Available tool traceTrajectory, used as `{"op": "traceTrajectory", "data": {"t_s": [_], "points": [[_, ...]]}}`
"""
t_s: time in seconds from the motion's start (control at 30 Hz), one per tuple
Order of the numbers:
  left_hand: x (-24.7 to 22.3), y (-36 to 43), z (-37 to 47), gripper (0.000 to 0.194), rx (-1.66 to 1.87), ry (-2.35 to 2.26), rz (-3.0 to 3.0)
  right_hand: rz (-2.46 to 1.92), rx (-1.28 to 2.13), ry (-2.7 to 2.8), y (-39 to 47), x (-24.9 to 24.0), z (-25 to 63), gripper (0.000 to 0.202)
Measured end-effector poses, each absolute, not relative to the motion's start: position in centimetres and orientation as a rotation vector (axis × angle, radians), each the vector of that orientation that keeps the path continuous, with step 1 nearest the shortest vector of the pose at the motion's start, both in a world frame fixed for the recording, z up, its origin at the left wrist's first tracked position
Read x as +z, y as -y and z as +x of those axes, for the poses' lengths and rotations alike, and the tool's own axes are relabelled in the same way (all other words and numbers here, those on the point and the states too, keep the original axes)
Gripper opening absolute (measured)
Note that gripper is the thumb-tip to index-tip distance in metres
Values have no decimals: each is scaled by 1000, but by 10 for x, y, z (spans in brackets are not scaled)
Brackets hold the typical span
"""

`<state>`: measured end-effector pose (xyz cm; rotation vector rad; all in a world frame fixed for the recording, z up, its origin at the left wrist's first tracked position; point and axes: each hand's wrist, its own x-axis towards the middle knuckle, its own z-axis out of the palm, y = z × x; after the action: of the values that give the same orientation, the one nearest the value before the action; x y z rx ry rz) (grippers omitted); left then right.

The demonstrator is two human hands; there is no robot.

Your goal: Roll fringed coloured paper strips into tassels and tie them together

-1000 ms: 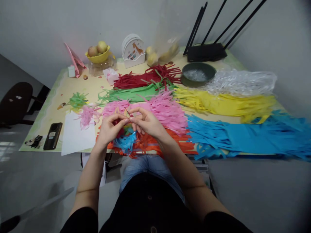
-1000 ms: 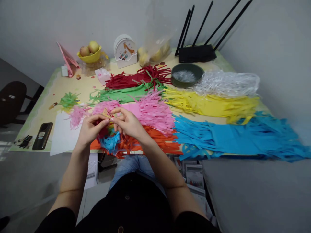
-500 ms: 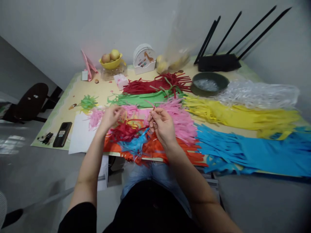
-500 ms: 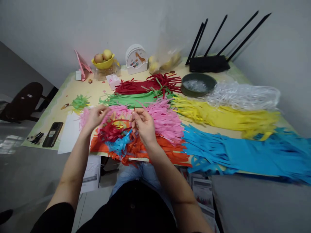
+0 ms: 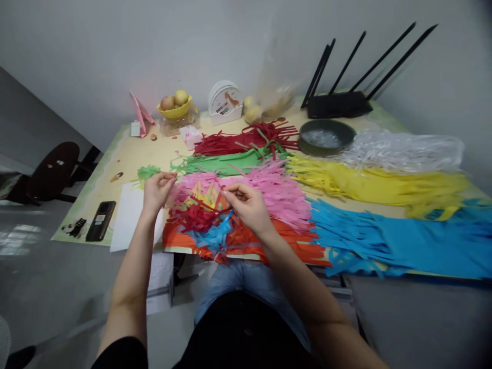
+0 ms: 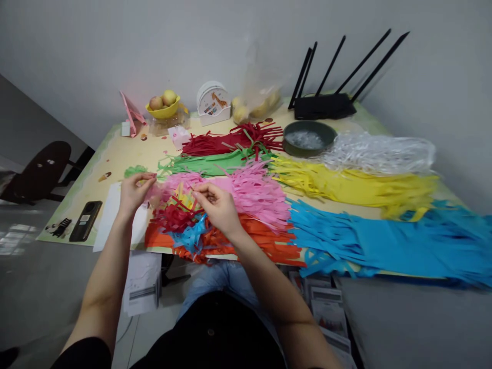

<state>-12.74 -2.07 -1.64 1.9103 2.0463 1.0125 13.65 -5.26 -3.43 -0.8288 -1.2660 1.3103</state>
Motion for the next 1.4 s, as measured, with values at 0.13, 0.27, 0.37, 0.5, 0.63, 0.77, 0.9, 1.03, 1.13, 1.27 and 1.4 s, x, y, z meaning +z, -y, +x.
{"op": "traceTrajectory", "data": {"t_s": [0.13, 0.27, 0.37, 0.5, 0.63, 0.77, 0.9, 1.03, 1.13, 1.27, 1.4], "points": [[-9, 51, -87, 22, 1320, -1592, 1802, -836, 1337, 1403, 57, -28, 126, 22], [-9, 63, -58, 19, 1396, -1508, 1770, -844, 1343, 1467, 59, -25, 124, 23], [-9, 64, -47, 20, 1412, -1509, 1737, -842, 1345, 1472, 58, -25, 126, 22], [-9, 66, -42, 18, 1397, -1591, 1757, -826, 1379, 1457, 58, -28, 129, 23], [-10, 68, -40, 18, 1428, -1595, 1739, -813, 1436, 1427, 58, -28, 130, 26], [-9, 67, -39, 20, 1448, -1574, 1707, -804, 1449, 1405, 58, -26, 131, 25], [-8, 67, -38, 17, 1440, -1573, 1732, -799, 1456, 1399, 58, -25, 132, 24], [-10, 70, -39, 11, 1416, -1641, 1955, -814, 1462, 1394, 57, -28, 133, 26], [-12, 72, -39, 8, 1345, -1629, 2252, -798, 1515, 1354, 53, -31, 133, 31], [-12, 75, -37, 7, 1202, -1560, 2549, -720, 1660, 1270, 45, -36, 132, 52], [-16, 80, -35, 11, 969, -1563, 2814, -744, 1695, 1319, 41, -42, 136, 47]]}}
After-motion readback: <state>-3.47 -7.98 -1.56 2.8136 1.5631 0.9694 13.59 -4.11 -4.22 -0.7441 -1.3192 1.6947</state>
